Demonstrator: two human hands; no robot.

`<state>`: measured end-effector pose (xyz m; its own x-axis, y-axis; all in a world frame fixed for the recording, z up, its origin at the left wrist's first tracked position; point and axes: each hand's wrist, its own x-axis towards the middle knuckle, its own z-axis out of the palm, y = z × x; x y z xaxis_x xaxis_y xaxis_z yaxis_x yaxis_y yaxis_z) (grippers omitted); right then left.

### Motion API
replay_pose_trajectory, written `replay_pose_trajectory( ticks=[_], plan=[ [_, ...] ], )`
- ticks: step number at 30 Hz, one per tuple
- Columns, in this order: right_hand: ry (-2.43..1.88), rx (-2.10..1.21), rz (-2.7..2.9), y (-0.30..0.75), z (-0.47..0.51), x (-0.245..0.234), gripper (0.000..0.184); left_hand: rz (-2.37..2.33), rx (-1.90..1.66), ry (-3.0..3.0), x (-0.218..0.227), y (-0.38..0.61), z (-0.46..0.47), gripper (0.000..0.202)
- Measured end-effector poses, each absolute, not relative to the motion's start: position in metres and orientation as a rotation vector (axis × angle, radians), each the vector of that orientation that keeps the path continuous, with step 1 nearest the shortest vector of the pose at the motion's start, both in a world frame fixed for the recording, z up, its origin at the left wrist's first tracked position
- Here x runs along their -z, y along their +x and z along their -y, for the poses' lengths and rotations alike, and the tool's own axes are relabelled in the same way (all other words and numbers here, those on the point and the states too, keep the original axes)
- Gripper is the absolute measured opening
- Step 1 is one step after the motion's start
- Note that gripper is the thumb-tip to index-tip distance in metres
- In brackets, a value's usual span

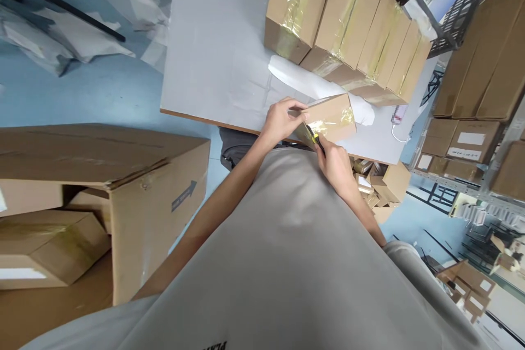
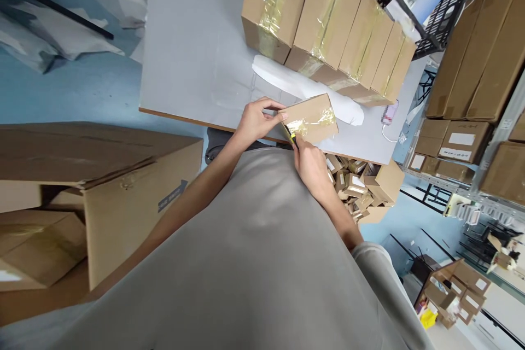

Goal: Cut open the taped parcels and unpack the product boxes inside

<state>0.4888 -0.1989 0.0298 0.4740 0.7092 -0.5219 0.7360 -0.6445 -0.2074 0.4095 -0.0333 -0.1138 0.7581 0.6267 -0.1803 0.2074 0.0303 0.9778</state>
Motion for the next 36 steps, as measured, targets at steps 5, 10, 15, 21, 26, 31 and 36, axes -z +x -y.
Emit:
replay_pose_trajectory(
  ticks=[5, 10, 15, 21, 26, 31, 36],
  plan=[
    [2.568, 0.854, -1.143, 0.476, 0.185, -0.033, 0.048, -0.715, -0.352, 1.523, 0.112, 0.410, 0.037, 0.027],
    [2.471, 0.867, -1.061, 0.470, 0.189, -0.039, 0.053, -0.758, -0.354, 1.524, 0.111, 0.412, 0.047, 0.024],
    [2.425, 0.878, -1.060, 0.470, 0.187, -0.037, 0.054, -0.784, -0.355, 1.525, 0.111, 0.412, 0.051, 0.025],
    [2.269, 0.897, -1.079, 0.470, 0.189, -0.043, 0.052, -0.847, -0.415, 1.493, 0.110, 0.408, 0.064, 0.020],
    [2.174, 0.897, -1.182, 0.475, 0.197, -0.048, 0.055, -0.921, -0.486, 1.540, 0.115, 0.407, 0.069, 0.018],
    [2.112, 0.974, -1.181, 0.477, 0.226, -0.048, 0.064, -0.961, -0.548, 1.573, 0.119, 0.408, 0.074, 0.020],
    [2.310, 0.947, -1.330, 0.502, 0.252, -0.056, 0.055, -0.988, -0.595, 1.596, 0.126, 0.405, 0.079, 0.040]
  ],
)
